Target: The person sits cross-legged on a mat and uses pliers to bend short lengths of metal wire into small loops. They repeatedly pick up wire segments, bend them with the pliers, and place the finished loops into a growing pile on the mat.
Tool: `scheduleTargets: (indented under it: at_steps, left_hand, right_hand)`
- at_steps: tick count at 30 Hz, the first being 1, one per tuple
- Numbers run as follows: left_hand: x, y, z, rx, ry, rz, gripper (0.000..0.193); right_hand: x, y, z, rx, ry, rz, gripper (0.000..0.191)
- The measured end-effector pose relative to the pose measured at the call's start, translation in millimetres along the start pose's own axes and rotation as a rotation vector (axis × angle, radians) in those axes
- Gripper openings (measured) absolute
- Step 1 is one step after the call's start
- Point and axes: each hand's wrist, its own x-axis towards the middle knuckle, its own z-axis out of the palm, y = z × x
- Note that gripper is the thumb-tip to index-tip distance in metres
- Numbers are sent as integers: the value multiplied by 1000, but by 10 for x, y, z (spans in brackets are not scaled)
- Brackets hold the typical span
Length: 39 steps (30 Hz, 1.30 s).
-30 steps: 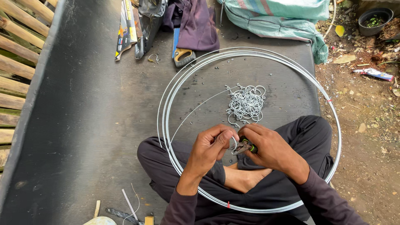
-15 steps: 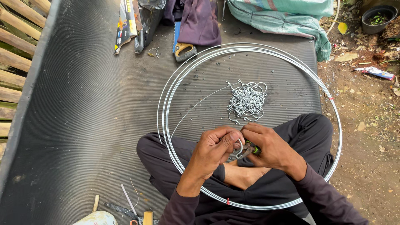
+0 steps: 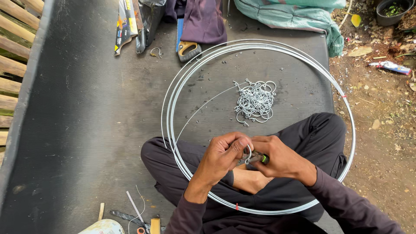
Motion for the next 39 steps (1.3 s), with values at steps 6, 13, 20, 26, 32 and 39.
scheduleTargets:
  at_steps: [6,13,20,26,32,39]
  left_hand:
    - [243,-107,-176,-112,280,102,35]
    - [379,-432,-362,-238,387,124,33]
    - [507,-693,-352,-877,98,134,36]
    - [514,-687,-355,-934,-190,298,34]
    - [529,-817,-339,-616,-149,213,31]
    - [510,-976,-466,-103,-219,225,38]
  right_hand:
    - [-74,445,185,299,-170,151,25]
    - [-188,809,753,1103,149,807,39]
    - [-6,545,721,1059,373,764,35]
    - [-60,474,717,724,380,617,27]
    - [-130,548,723,690,391,617,21]
    - [-362,662,738,1001,328,549,13]
